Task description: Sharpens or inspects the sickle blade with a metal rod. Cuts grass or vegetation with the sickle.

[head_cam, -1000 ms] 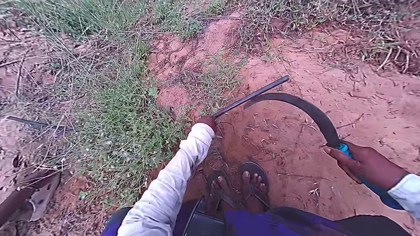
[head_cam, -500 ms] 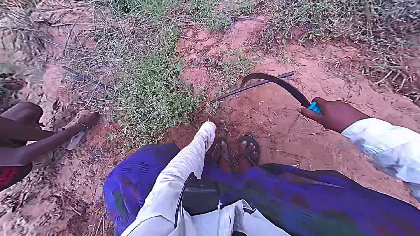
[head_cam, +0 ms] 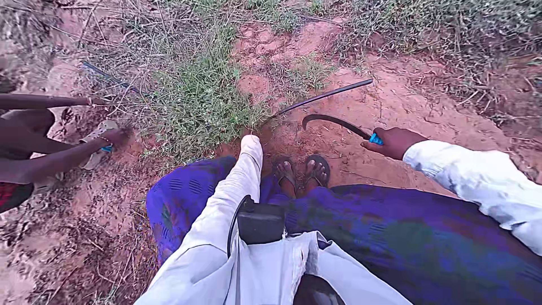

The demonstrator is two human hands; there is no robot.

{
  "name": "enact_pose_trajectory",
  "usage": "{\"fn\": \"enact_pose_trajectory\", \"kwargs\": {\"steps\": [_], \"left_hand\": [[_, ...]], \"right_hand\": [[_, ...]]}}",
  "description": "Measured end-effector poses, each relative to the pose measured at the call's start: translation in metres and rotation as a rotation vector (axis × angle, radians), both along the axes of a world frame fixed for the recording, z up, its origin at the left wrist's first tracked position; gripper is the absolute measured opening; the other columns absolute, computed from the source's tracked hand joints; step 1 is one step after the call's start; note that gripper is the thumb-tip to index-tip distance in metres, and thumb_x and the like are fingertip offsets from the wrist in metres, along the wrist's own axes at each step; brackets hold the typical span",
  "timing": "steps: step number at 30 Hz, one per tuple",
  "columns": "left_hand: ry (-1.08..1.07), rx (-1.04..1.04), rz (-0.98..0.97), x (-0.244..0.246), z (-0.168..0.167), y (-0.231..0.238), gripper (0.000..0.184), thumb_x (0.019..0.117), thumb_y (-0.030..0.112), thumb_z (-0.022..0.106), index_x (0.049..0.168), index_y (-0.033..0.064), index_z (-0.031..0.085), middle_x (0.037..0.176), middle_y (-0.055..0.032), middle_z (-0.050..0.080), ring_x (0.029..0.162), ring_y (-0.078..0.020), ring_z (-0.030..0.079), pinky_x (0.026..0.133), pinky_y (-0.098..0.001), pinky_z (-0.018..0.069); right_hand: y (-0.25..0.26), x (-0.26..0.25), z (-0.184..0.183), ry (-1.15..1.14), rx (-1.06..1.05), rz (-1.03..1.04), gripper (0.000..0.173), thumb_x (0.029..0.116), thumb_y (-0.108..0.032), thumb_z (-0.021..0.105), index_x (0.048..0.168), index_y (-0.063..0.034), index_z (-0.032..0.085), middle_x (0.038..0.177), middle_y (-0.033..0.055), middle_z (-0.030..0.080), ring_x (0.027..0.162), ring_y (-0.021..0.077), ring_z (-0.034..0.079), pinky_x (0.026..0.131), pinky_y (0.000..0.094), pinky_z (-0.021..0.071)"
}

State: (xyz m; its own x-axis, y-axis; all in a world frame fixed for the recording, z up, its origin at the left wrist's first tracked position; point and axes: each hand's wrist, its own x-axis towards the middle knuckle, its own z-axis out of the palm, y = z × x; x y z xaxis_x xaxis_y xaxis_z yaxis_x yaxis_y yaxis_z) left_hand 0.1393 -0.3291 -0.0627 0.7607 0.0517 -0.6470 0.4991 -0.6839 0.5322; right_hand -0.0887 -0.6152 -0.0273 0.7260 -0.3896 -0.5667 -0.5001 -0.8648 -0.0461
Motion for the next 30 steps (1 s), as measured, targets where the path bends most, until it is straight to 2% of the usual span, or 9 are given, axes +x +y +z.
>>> {"fn": "enact_pose_trajectory", "kwargs": {"steps": [3, 5, 14, 16, 19, 23, 24, 26, 30], "left_hand": [[-0.583, 0.184, -0.056, -0.006, -0.116, -0.013, 0.047, 0.1033, 0.017, 0.06, 0.142, -0.0097, 0.052, 0.14, -0.034, 0.057, 0.135, -0.0436, 0.055, 0.116, -0.0536, 0.0414], [-0.277, 0.209, -0.258, -0.004, -0.101, -0.013, 0.062, 0.1037, 0.021, 0.061, 0.157, 0.0, 0.035, 0.156, -0.0281, 0.044, 0.146, -0.0398, 0.044, 0.12, -0.0541, 0.037], [-0.158, 0.315, -0.641, -0.032, -0.047, -0.041, 0.06, 0.0995, 0.029, 0.069, 0.147, -0.0044, 0.051, 0.153, -0.0273, 0.049, 0.145, -0.039, 0.046, 0.12, -0.0565, 0.036], [0.077, 0.434, -0.79, -0.044, -0.025, -0.054, 0.063, 0.1045, 0.034, 0.06, 0.154, -0.0013, 0.042, 0.162, -0.0228, 0.038, 0.153, -0.0339, 0.036, 0.124, -0.0508, 0.0315], [-0.042, 0.359, -0.851, -0.049, -0.103, -0.056, 0.053, 0.1013, 0.027, 0.066, 0.143, -0.0039, 0.055, 0.152, -0.0267, 0.051, 0.144, -0.039, 0.047, 0.118, -0.0567, 0.0384], [-0.045, 0.337, -1.089, -0.062, -0.135, -0.046, 0.058, 0.1089, 0.028, 0.05, 0.159, 0.0037, 0.036, 0.162, -0.0208, 0.04, 0.151, -0.0336, 0.038, 0.124, -0.0499, 0.0295], [-0.348, 0.2, -1.013, -0.07, -0.161, -0.034, 0.048, 0.1069, 0.023, 0.051, 0.146, -0.0051, 0.053, 0.145, -0.029, 0.057, 0.138, -0.0416, 0.053, 0.118, -0.0546, 0.0372], [0.095, 0.335, -1.105, -0.043, -0.133, -0.052, 0.051, 0.1124, 0.019, 0.042, 0.159, 0.0005, 0.033, 0.165, -0.0214, 0.035, 0.155, -0.0345, 0.031, 0.127, -0.0511, 0.0233], [0.008, 0.248, -0.8, 0.009, -0.15, -0.033, 0.059, 0.0971, 0.015, 0.069, 0.152, 0.0059, 0.049, 0.154, -0.0247, 0.049, 0.145, -0.0409, 0.046, 0.119, -0.0599, 0.0361]], "right_hand": [[0.014, 0.012, 0.01, 0.026, -0.017, 0.048, 0.061, 0.1045, -0.05, 0.054, 0.125, 0.0073, 0.058, 0.11, 0.0332, 0.066, 0.11, 0.0504, 0.065, 0.09, 0.0648, 0.0488], [0.025, 0.016, 0.014, 0.039, -0.031, 0.073, 0.063, 0.1048, -0.051, 0.053, 0.129, 0.0064, 0.058, 0.116, 0.0329, 0.066, 0.114, 0.0497, 0.064, 0.094, 0.0646, 0.0479], [0.047, 0.0, 0.016, 0.077, -0.045, 0.071, 0.063, 0.1055, -0.05, 0.052, 0.124, 0.0104, 0.058, 0.114, 0.0353, 0.065, 0.114, 0.0516, 0.063, 0.092, 0.0665, 0.0477], [0.04, -0.004, 0.015, 0.07, -0.044, 0.037, 0.062, 0.1056, -0.05, 0.052, 0.121, 0.0104, 0.059, 0.111, 0.035, 0.065, 0.111, 0.0513, 0.064, 0.09, 0.066, 0.048], [0.019, -0.001, 0.01, 0.067, -0.041, -0.03, 0.063, 0.1051, -0.052, 0.051, 0.118, 0.0084, 0.059, 0.105, 0.0326, 0.067, 0.103, 0.0491, 0.067, 0.086, 0.0636, 0.0504], [0.004, 0.008, 0.006, 0.04, -0.016, -0.137, 0.063, 0.1061, -0.05, 0.05, 0.121, 0.0107, 0.058, 0.103, 0.0343, 0.067, 0.097, 0.0504, 0.068, 0.085, 0.0646, 0.051], [0.0, 0.011, 0.003, 0.033, -0.01, -0.149, 0.062, 0.1061, -0.05, 0.05, 0.122, 0.01, 0.058, 0.099, 0.0331, 0.067, 0.091, 0.0487, 0.069, 0.082, 0.0632, 0.0522], [-0.004, 0.018, 0.002, 0.027, 0.007, -0.162, 0.061, 0.106, -0.048, 0.052, 0.122, 0.0097, 0.058, 0.095, 0.0322, 0.067, 0.085, 0.0472, 0.069, 0.078, 0.0622, 0.0528], [-0.003, 0.042, 0.003, 0.069, 0.034, -0.172, 0.06, 0.1067, -0.046, 0.051, 0.124, 0.0107, 0.057, 0.097, 0.0332, 0.066, 0.087, 0.0479, 0.068, 0.081, 0.0621, 0.0521]]}}
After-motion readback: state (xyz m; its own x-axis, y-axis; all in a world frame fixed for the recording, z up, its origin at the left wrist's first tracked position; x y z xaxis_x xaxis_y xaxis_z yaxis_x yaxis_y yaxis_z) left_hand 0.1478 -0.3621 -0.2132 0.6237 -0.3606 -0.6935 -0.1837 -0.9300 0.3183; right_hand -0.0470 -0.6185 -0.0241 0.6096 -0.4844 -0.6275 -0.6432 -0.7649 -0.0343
